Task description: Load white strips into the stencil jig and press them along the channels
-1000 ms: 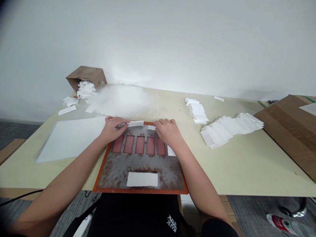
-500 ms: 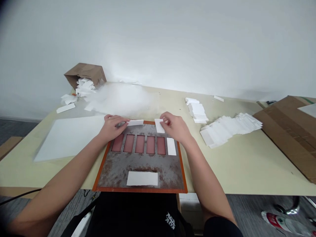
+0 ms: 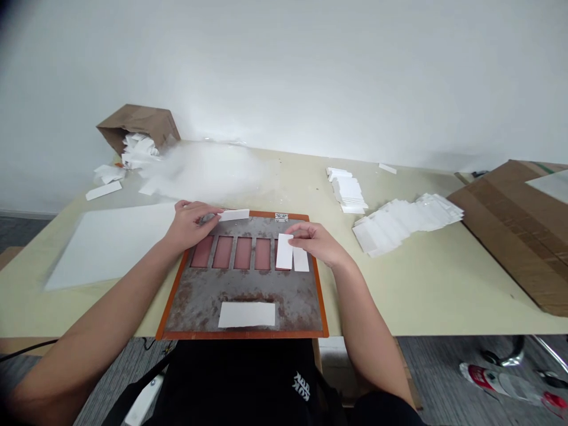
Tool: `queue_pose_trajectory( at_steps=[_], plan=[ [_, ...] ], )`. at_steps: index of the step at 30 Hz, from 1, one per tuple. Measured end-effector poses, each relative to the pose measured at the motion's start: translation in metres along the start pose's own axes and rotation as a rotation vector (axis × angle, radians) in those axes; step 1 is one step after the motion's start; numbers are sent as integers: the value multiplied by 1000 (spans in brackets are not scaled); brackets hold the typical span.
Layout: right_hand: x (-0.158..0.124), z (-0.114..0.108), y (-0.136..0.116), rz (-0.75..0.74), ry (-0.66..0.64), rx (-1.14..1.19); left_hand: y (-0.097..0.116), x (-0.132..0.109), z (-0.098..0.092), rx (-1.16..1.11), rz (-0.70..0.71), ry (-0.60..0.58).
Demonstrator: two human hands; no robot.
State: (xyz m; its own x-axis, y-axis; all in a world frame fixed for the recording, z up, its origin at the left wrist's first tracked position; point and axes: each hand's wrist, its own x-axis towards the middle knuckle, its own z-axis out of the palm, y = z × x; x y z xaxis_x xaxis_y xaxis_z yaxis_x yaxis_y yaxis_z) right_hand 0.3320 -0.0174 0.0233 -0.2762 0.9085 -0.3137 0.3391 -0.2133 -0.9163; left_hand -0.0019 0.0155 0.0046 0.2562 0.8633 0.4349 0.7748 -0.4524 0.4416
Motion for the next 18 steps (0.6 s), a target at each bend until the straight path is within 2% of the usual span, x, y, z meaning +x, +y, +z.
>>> queue_pose_trajectory(
  at_steps=[9,18],
  plan=[
    [0,1,4,-46,-22,-66,4,0,0,-28,-28,31],
    [0,1,5,-25,-38,-69,7,-1,2,-111,11,-9]
  ],
)
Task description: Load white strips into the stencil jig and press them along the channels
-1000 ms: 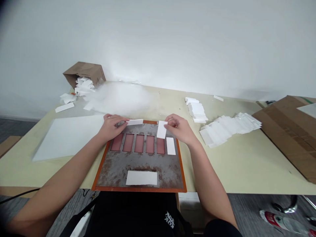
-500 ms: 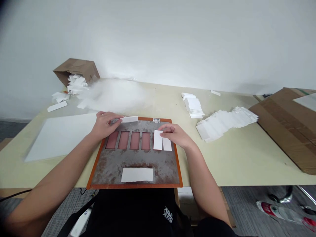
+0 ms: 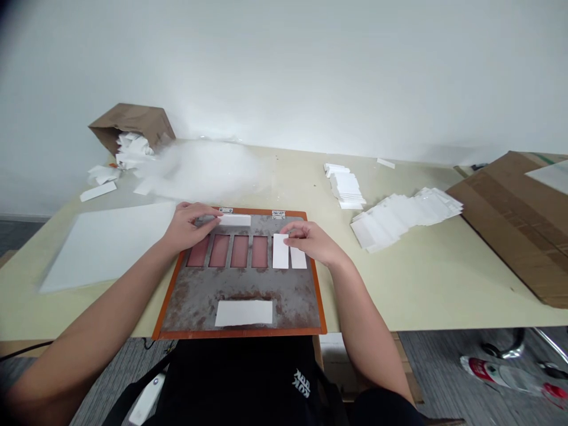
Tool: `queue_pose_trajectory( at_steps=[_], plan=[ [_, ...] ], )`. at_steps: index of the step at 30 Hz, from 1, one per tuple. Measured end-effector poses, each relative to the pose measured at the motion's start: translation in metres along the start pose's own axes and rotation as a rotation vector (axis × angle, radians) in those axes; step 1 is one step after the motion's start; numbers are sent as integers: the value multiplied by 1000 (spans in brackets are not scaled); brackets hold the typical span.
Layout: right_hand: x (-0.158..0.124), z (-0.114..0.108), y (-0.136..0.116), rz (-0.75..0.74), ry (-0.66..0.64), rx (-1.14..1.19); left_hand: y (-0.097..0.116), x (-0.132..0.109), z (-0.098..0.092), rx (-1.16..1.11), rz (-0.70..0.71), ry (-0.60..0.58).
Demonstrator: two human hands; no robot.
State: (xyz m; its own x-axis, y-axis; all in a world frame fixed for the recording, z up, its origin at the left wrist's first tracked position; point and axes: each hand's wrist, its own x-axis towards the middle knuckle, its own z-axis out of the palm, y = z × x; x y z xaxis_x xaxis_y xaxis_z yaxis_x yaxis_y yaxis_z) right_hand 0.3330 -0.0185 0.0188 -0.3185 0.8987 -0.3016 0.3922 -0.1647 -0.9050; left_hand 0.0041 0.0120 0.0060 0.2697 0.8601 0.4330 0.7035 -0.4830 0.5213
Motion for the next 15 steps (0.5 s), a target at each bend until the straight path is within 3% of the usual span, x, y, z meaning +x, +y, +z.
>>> queue_pose_trajectory(
  at_steps=[15],
  plan=[
    [0,3,-3,8,-9,-46,-1,0,2,6,-19,-53]
  ],
)
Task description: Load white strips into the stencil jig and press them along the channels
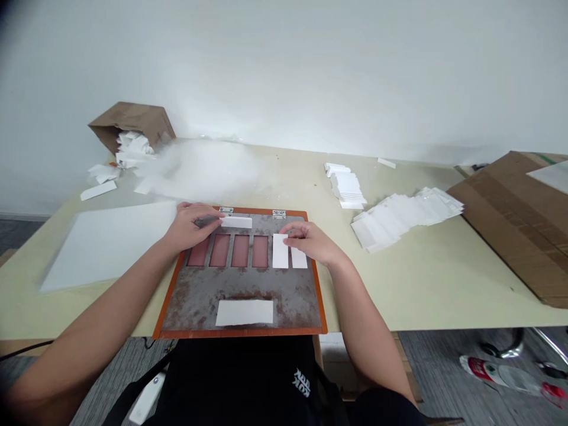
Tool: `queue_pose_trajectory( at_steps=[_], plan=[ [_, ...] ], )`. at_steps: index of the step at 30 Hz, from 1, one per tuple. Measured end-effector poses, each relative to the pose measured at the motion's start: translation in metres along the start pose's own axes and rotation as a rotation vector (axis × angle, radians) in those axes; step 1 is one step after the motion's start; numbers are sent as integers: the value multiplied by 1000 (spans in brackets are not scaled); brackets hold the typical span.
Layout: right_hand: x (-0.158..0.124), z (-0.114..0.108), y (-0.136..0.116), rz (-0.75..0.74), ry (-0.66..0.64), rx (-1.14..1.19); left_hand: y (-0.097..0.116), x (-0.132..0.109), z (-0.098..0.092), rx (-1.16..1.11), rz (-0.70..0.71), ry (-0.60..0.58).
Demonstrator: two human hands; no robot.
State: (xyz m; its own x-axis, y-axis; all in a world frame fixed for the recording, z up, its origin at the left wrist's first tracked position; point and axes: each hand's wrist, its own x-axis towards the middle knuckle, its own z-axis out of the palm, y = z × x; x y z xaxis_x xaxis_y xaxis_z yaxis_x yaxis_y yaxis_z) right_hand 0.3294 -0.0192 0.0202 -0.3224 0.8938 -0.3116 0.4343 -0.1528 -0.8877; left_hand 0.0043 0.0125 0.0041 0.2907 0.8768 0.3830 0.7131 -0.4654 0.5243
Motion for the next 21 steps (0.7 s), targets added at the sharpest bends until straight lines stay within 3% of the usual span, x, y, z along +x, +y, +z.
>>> queue_pose_trajectory(
  at_steps=[7,21],
  plan=[
    [5,2,9,-73,121,-41,-1,0,0,7,-1,0],
    [3,8,4,-56,171,-199,1,0,-1,20,-13,-6]
  ],
)
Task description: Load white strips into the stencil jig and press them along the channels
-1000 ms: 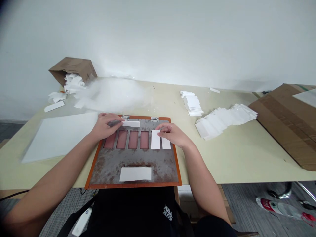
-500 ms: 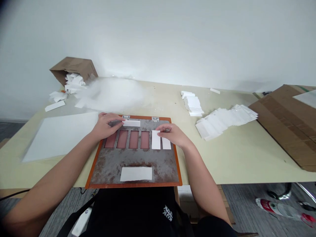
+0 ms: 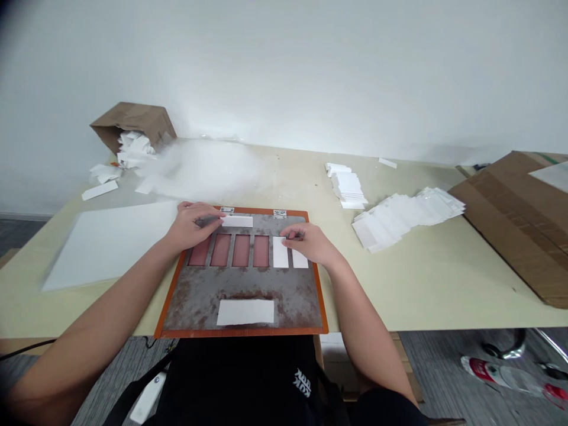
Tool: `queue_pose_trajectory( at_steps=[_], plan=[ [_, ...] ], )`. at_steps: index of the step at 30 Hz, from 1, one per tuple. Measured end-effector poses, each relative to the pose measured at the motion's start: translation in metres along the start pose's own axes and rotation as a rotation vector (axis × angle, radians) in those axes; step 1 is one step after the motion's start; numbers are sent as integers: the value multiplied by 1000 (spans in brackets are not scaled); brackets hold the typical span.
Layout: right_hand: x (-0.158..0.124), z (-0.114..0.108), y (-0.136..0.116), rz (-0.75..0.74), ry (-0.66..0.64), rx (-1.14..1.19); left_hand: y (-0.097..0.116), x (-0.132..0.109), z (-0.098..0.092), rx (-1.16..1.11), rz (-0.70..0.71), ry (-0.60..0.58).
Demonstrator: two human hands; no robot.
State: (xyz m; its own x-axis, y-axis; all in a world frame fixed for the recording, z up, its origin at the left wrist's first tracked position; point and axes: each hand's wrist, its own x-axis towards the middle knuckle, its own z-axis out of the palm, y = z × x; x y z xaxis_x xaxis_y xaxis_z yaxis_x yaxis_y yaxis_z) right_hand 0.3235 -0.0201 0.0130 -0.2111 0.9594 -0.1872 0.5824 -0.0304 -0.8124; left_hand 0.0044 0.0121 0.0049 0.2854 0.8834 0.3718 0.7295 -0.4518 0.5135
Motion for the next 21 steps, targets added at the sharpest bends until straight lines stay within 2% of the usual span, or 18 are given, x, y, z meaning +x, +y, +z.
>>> queue_pose_trajectory(
  at_steps=[9,12,16,21],
  plan=[
    [-3,-2,-3,-49,-7,-55,-2,-1,1,1,18,3],
    [-1,1,-9,-247,44,-122,-4,-1,1,-4,24,2],
    [4,15,-35,-550,108,-377,-4,-1,0,-1,38,-12],
    [16,45,-77,-702,102,-865,-2,-3,-2,-2,63,-36]
  ],
)
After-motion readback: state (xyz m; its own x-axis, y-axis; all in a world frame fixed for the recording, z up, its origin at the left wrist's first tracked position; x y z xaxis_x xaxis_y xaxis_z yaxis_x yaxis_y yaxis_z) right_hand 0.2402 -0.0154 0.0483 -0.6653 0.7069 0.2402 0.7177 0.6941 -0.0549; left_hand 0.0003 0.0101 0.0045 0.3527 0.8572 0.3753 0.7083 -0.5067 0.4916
